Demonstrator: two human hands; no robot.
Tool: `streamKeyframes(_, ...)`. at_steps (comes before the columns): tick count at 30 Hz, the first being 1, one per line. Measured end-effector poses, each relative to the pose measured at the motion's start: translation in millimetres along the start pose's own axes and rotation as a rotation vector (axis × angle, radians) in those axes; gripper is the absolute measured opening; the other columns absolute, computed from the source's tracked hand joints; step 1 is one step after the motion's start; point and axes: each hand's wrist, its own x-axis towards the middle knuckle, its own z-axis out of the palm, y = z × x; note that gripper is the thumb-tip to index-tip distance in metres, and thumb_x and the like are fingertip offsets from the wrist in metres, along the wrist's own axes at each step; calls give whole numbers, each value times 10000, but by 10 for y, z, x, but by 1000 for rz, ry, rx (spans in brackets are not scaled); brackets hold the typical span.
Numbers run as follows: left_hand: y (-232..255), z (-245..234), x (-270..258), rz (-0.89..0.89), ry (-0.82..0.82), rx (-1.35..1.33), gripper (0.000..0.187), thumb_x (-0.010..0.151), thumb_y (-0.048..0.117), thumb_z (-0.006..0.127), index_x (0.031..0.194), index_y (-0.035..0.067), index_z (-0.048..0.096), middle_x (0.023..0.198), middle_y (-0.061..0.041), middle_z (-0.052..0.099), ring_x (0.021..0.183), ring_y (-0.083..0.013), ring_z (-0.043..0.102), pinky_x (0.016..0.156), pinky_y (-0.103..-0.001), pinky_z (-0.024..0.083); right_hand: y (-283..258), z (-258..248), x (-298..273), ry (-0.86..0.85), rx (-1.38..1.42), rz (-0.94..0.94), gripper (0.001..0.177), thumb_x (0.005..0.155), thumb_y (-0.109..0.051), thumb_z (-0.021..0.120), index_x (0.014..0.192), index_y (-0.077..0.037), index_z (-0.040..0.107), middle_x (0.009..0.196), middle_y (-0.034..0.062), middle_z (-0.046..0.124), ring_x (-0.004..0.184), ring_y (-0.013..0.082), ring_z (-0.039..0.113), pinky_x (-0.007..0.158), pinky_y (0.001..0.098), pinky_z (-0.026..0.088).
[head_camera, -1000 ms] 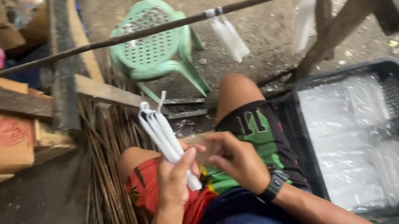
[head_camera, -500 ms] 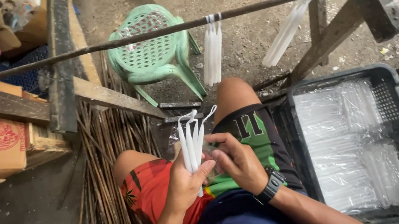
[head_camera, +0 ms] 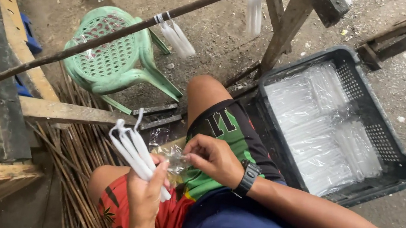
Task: Packaging white candles into plastic sleeves and organizing them in a plastic crate.
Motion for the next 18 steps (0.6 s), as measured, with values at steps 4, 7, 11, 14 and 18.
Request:
streamKeyframes(4,-25,35,-26,-105,-56,89,163,718,89,640,829,23,539,754,-67,579,422,-124,497,380,-216,446,-54,94,-2,-38,-223,-193,48,792,-140,581,799,-114,541,667,-5,566,565,108,541,523,231,427)
streamKeyframes(7,-29,25,57,-3,-6,74,120,741,88,618,767,51,507,651,-49,536,406,-114,483,361,-217,434,54,67,91,17,-64,-155,63,816,-150,552,794,-99,521,698,-4,539,605,97,529,547,222,444)
streamKeyframes(11,-46,-66,121,-28,54,-35,88,749,28,594,814,26,534,742,-71,591,426,-98,460,381,-206,408,231,-25,244,148,186,-16,78,835,-143,519,806,-83,479,670,-13,472,528,65,480,516,186,409)
streamKeyframes(14,114,-111,99,-42,-14,37,127,762,107,587,829,27,514,729,-83,590,418,-105,467,412,-228,438,139,-43,257,187,62,36,120,827,-147,506,923,-80,534,745,-6,536,562,74,497,545,195,439)
streamKeyframes(18,405,-221,-1,-110,-242,135,172,772,192,567,702,36,582,412,-47,480,310,-114,428,293,-223,373,139,-57,331,249,-71,24,98,816,-162,511,822,-89,577,725,-18,579,604,59,487,543,200,405)
